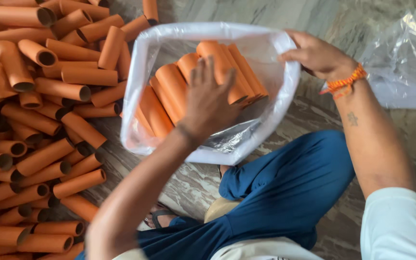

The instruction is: The person sits on the floor and repeatedly picks up small orange cylindrical objects from a large pile. They place the cylinders into a clear plastic bag, arranging them in neat rows. The person continues this process, filling multiple bags with the cylinders.

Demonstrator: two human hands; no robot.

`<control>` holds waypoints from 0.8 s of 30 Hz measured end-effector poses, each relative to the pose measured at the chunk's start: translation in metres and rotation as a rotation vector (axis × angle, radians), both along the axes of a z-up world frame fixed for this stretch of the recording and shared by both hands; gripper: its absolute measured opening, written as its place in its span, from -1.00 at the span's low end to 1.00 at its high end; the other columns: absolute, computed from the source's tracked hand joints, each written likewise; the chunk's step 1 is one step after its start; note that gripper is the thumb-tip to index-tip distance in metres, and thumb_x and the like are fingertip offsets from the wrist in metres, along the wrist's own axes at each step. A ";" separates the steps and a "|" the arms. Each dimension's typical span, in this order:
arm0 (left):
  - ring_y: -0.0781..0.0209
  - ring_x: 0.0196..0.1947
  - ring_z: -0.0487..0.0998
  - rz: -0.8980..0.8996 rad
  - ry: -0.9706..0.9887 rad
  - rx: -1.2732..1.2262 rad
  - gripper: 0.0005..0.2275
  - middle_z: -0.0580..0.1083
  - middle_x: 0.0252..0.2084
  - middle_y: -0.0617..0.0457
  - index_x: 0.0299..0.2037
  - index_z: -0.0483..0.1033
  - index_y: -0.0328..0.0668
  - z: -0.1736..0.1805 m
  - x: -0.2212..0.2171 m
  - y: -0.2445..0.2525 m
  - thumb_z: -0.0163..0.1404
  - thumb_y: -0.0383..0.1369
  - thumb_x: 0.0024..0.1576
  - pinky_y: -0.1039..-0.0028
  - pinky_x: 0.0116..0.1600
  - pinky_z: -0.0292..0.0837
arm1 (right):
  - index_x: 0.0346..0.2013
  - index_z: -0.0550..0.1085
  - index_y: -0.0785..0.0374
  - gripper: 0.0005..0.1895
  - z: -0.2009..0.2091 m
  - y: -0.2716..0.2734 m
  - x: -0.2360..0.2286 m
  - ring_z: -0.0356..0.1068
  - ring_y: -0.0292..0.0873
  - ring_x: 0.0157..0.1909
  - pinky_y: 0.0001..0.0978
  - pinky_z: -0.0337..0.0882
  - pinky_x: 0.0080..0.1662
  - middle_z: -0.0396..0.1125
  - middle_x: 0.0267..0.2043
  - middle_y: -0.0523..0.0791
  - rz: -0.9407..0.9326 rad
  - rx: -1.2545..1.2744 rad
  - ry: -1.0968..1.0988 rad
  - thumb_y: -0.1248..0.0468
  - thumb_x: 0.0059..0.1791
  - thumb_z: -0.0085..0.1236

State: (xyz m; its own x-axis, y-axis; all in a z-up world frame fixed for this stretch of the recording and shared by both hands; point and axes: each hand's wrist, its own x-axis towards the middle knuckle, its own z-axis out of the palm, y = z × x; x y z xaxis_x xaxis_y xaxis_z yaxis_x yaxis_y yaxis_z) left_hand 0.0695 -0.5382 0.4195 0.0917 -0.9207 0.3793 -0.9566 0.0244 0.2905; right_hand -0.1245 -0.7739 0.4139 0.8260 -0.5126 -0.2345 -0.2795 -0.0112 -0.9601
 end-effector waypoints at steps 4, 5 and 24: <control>-0.67 0.34 -0.01 0.106 -0.208 0.286 -0.48 0.09 0.35 -0.51 -0.08 0.54 -0.16 -0.013 -0.028 -0.039 0.16 0.10 -0.04 -0.38 0.26 0.01 | 0.30 0.32 0.34 -0.43 -0.004 -0.003 -0.032 0.38 -0.34 0.01 -0.48 0.41 0.04 0.40 0.03 -0.18 0.030 0.011 0.020 0.37 -0.03 0.09; -0.65 0.35 0.03 0.080 -0.147 0.228 -0.50 0.12 0.34 -0.51 -0.07 0.54 -0.19 -0.013 -0.030 -0.040 0.16 0.06 -0.01 -0.35 0.25 0.07 | 0.31 0.33 0.35 -0.43 -0.004 -0.005 -0.037 0.37 -0.33 0.00 -0.47 0.40 0.03 0.39 0.02 -0.17 0.014 0.003 0.010 0.37 -0.01 0.09; -0.56 0.33 0.23 0.010 -0.190 0.396 -0.66 0.32 0.26 -0.49 0.04 0.51 -0.51 -0.114 -0.077 -0.156 -0.08 -0.40 0.13 0.03 0.06 0.48 | 0.30 0.34 0.40 -0.46 0.018 0.020 -0.003 0.35 -0.32 0.09 -0.44 0.36 0.13 0.39 0.12 -0.12 -0.007 -0.020 -0.145 0.41 -0.01 -0.04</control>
